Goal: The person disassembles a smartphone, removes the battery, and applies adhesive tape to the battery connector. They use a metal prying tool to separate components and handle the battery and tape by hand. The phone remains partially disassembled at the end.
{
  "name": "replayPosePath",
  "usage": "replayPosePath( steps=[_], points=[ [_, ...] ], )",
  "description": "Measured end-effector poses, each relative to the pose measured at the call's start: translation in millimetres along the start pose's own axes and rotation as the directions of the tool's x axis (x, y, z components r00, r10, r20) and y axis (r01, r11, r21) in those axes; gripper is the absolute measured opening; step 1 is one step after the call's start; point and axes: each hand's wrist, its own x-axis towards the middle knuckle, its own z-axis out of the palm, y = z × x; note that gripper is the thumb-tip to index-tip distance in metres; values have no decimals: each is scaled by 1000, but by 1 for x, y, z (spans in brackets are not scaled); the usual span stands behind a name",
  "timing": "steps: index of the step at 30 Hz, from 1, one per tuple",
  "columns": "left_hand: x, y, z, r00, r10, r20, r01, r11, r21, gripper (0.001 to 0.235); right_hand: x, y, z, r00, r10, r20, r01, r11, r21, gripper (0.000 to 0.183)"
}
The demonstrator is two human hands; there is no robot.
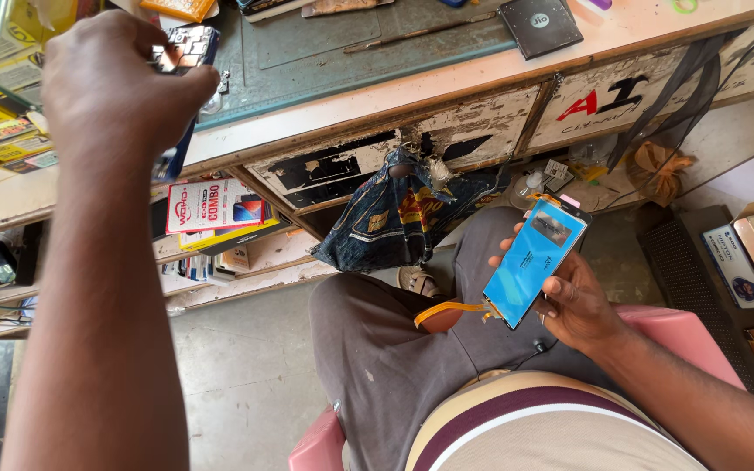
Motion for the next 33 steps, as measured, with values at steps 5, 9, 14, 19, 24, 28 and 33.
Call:
replayPosePath(
  steps=[5, 9, 14, 19, 24, 28, 33],
  points=[
    [32, 11, 43, 999, 27, -44, -26, 999, 25, 37, -1, 5, -8, 1000, 0, -26, 0, 1000, 5, 97],
    [47, 25, 67, 997, -73, 22, 71, 995, 69, 30, -1, 9, -10, 999, 7, -45, -7, 1000, 8, 98],
    [58, 45, 85, 977, -163, 135, 143, 979, 147, 59, 4, 8, -14, 998, 14, -57, -13, 1000, 7, 99],
    [59, 40, 97, 998, -62, 12, 60, 993, 104, 61, 5, 7, -14, 997, 32, -67, -32, 999, -1, 100],
    [54, 35, 104, 998, -59, 13, 58, 997, 56, 64, 6, 6, -12, 997, 35, -68, -36, 999, -13, 100],
    [46, 37, 101, 998, -66, -7, 66, 997, 47, 67, 5, 6, -8, 998, 47, -49, -48, 999, -10, 99],
    [17, 43, 84, 950, 106, -295, -130, 990, -61, 51, 2, 3, 1, 996, 84, -27, -85, 996, -17, 100]
  ],
)
